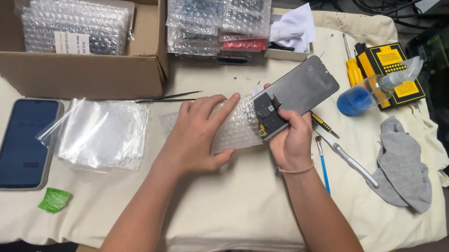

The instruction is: The person repairs a smartphone by using tweezers to manipulate internal ribbon cables and components. They apply a liquid adhesive with a brush, clean the screen with a cloth, and handle various tools and parts on a workbench.

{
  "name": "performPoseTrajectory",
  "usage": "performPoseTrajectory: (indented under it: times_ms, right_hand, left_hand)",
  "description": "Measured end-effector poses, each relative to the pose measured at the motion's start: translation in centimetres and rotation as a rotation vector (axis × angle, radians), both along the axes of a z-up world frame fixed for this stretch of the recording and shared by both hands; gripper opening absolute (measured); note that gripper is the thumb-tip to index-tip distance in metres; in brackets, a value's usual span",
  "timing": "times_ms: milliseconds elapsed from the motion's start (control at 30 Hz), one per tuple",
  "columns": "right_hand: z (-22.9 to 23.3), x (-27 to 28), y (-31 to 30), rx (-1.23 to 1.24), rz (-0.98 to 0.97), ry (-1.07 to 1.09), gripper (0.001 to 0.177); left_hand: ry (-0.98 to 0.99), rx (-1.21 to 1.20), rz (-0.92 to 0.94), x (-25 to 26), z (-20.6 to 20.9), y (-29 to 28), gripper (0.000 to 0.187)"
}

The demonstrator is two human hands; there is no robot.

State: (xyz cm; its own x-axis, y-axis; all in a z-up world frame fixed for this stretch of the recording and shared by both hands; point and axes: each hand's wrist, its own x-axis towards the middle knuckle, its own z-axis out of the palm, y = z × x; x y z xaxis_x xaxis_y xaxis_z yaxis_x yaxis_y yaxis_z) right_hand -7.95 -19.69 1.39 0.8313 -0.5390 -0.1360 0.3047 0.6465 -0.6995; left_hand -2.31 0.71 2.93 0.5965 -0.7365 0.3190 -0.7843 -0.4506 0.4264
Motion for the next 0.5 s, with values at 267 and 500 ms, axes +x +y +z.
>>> performPoseTrajectory:
  times_ms: [267,500]
  right_hand:
    - [0.2,-0.2,1.5,-0.076,-0.051,-0.001,0.034]
    - [-3.5,0.1,-1.8,-0.099,0.06,0.119,0.036]
  left_hand:
    - [-0.077,-0.024,0.038,-0.4,-2.2,-1.3,0.11]
    - [-0.124,-0.105,0.109,0.7,-3.1,0.0,0.11]
